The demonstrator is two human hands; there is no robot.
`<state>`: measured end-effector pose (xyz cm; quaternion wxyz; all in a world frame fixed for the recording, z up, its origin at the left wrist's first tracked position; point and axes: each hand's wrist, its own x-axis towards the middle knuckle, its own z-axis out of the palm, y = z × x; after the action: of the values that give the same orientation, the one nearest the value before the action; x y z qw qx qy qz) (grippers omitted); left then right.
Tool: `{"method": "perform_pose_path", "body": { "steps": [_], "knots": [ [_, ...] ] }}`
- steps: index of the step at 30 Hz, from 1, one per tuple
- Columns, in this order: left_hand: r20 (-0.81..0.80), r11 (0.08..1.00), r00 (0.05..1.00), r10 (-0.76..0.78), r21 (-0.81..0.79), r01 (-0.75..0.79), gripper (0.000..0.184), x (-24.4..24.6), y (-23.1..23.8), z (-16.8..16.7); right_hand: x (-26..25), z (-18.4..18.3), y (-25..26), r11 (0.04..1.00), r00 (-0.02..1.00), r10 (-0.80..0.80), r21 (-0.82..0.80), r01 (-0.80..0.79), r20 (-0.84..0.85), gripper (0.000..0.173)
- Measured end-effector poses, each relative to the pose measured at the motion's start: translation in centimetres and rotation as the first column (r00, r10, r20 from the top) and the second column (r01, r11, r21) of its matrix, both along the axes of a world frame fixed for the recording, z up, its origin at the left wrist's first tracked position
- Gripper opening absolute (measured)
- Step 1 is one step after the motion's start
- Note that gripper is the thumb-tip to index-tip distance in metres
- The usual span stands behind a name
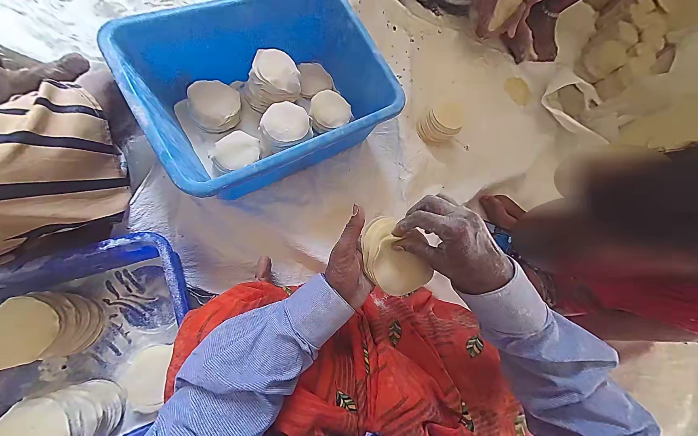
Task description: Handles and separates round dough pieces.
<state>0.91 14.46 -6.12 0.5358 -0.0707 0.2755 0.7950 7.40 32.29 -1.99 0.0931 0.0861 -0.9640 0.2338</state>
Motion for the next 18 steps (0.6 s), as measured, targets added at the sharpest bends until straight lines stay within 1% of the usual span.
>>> {"method": "perform_pose_path", "body": {
  "steps": [3, 6, 10, 15, 18],
  "knots": [
    [0.01, 1.0, 1.0, -0.003, -0.014, 0.003, 0.073, 0.0, -0.1, 0.1, 0.1, 0.0, 0.0, 1.0, 1.0, 0.002, 0.009, -0.002, -0.007, 0.012],
    [0.004, 0.999, 1.0, 0.003, -0.032, -0.003, 0.07, -0.1, -0.1, 0.2, 0.1, 0.0, -0.2, 0.999, 0.997, 0.036, 0.023, -0.035, -0.061, 0.012],
    [-0.005, 0.999, 1.0, -0.004, -0.039, 0.004, 0.07, 0.0, -0.1, 0.2, 0.4, 0.2, -0.3, 0.999, 0.994, 0.049, -0.01, -0.051, -0.101, 0.012],
    [0.001, 1.0, 1.0, 0.007, -0.018, -0.007, 0.069, 0.1, 0.0, 0.1, -0.3, 0.6, -0.5, 0.999, 0.994, 0.04, -0.027, -0.043, -0.107, 0.012],
    [-0.028, 0.999, 1.0, 0.0, -0.032, -0.001, 0.072, 0.1, 0.1, 0.0, -0.8, 0.4, -0.5, 0.999, 0.996, 0.034, -0.021, -0.036, -0.078, 0.016]
  ]
}}
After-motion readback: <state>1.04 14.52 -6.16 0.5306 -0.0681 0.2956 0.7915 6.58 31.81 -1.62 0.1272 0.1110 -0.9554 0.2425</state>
